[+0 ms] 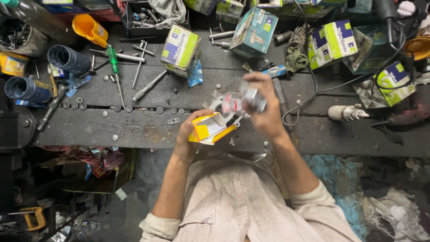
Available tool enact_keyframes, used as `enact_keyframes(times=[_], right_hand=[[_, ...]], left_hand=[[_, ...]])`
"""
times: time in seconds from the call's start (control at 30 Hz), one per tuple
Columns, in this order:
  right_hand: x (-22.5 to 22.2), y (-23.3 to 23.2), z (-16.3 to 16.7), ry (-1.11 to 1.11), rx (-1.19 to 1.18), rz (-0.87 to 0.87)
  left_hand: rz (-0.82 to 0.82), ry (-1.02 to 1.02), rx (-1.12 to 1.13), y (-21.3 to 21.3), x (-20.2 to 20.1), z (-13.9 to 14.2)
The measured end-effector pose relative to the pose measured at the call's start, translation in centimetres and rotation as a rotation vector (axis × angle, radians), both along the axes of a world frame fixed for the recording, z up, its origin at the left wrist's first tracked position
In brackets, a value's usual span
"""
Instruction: The person opens a small box and removes a metal ring, then places it into a cylinder head. They use a screwdriver to adjust internal components and later use a hammer to tap the ring into place. The person repeatedly rotates and taps the cylinder head to seat the ring.
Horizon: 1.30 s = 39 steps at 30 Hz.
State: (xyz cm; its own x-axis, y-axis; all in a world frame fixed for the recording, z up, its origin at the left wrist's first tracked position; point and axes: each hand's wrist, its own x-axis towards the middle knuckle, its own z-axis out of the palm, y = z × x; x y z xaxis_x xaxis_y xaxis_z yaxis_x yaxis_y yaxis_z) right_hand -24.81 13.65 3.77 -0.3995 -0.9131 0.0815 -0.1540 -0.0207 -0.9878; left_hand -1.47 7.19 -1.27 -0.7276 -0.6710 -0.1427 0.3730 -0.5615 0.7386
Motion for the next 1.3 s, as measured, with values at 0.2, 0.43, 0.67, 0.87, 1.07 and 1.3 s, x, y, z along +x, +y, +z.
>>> enact_keyframes(times=[0.2,0.43,0.67,0.87,1.07,1.3], right_hand=[[-2.5,-3.7,-0.3,0.207,-0.085,-0.022],[0.1,0.4,0.8,0.307,-0.074,0.209],[5.7,1.3,0.3,0.420,-0.260,0.248],[5.6,1.4,-0.2,0.358,-0.176,0.178],[5.4,0.3,-1.3,0.416,-0.083,0.286],[6.0,1.2,-3.0,0.134,0.016,0.354]], left_hand=[[0.087,0.044,0.125,0.9,0.5,-0.9],[0.192,-0.016,0.095,1.2,1.1,-1.4],[0.088,0.010,-0.073,1.2,0.7,-1.2],[0.000,-0.099,-0.156,1.0,1.0,0.3],[-0.159,-0.285,-0.521,-0.3,3.3,3.7],[0.598,-0.165,-0.021,-0.2,11.7,-1.5]])
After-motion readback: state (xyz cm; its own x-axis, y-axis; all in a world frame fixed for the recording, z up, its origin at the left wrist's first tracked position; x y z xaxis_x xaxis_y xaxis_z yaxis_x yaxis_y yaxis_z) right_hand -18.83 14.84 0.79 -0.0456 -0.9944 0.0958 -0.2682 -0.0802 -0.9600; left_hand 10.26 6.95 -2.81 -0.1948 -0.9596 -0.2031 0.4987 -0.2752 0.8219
